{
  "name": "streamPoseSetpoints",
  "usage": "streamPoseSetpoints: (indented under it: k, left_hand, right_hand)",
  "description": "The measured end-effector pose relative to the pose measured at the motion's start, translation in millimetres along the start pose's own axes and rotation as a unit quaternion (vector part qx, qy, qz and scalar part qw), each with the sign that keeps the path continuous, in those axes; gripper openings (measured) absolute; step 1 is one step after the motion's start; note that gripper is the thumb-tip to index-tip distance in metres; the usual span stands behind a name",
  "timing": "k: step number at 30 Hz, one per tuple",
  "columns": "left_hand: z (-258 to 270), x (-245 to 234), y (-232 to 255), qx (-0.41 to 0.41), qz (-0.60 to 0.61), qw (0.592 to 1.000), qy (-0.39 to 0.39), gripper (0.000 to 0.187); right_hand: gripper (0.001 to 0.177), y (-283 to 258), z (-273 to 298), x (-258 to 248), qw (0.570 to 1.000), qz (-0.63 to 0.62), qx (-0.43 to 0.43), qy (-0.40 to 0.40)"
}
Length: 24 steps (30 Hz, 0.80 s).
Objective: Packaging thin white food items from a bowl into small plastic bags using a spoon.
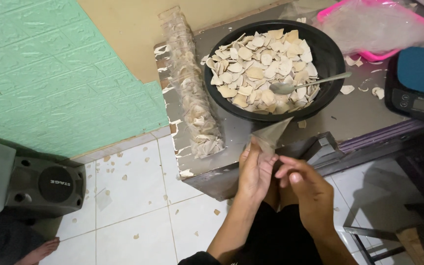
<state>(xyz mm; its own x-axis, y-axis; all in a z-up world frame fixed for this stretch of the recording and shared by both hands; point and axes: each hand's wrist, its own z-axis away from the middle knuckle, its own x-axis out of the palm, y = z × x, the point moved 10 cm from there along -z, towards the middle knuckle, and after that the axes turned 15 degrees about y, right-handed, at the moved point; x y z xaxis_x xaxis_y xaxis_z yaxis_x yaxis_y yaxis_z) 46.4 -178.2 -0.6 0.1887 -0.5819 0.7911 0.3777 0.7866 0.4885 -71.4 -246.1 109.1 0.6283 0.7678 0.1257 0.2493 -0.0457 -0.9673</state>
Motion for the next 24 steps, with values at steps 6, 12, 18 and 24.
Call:
streamPoseSetpoints:
  k: [6, 12, 18, 24]
  left_hand:
    - [-1, -1, -5, -0.034, 0.027, 0.999, 0.015, 0.033]
    - [12, 7, -7, -0.074, 0.017, 0.997, -0.024, 0.035]
    - [24, 28, -9, -0.073, 0.027, 0.983, -0.167, 0.025]
    - [11, 9, -23, -0.084, 0.004, 0.990, -0.114, 0.021]
  right_hand:
    - [0.038, -9, -1, 5, 0.999, 0.009, -0.031, -0.031]
    - [0.041, 6, 3, 14, 0.995, 0.033, -0.046, -0.087]
    - [0.041, -20, -3, -2, 0.979, 0.139, -0.151, -0.006]
    - [0.036, -9, -8, -18, 0.995, 0.075, -0.047, 0.042]
